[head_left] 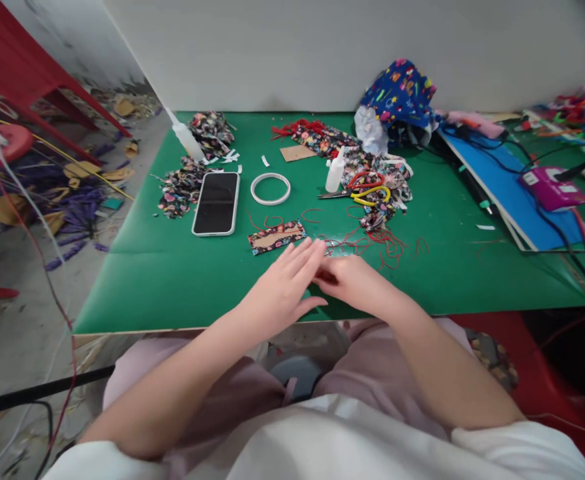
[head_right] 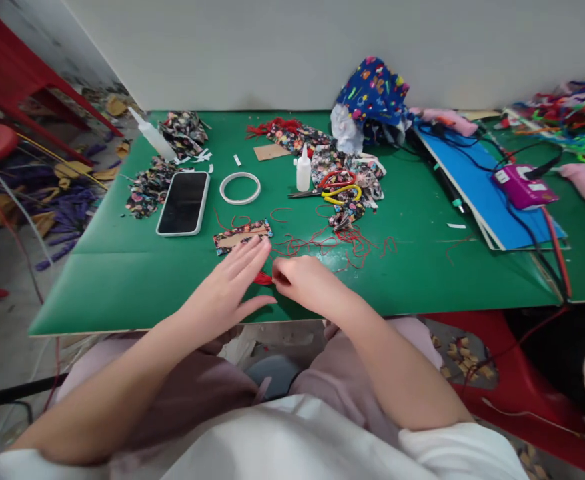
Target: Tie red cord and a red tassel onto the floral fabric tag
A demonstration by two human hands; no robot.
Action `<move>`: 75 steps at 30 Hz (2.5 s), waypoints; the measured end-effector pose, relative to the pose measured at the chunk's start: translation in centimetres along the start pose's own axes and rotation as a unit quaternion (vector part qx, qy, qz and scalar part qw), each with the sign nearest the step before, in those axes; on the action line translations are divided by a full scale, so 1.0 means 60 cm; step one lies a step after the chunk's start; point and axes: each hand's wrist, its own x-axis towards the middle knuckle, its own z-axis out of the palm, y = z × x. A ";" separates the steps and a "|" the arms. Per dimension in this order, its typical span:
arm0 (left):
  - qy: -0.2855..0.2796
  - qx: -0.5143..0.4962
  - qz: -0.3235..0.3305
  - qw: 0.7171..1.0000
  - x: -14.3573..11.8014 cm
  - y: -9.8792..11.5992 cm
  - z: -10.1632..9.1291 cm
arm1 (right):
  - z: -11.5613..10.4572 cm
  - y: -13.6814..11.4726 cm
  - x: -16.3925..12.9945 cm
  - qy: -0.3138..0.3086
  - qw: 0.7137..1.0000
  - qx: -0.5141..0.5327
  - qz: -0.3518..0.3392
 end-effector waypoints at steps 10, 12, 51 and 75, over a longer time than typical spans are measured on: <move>-0.066 -0.163 -0.092 0.980 0.029 0.004 0.047 | -0.006 0.010 -0.004 0.015 0.997 0.079 0.008; -0.065 -0.149 -0.088 0.983 0.027 0.000 0.044 | -0.004 0.011 -0.003 0.013 0.995 0.102 0.006; 0.021 0.140 -0.029 0.989 0.023 -0.026 0.036 | 0.005 0.019 -0.002 0.135 0.989 0.049 -0.017; -0.155 0.006 -0.071 0.985 0.002 -0.069 -0.008 | 0.000 0.036 -0.004 0.036 0.987 0.148 0.058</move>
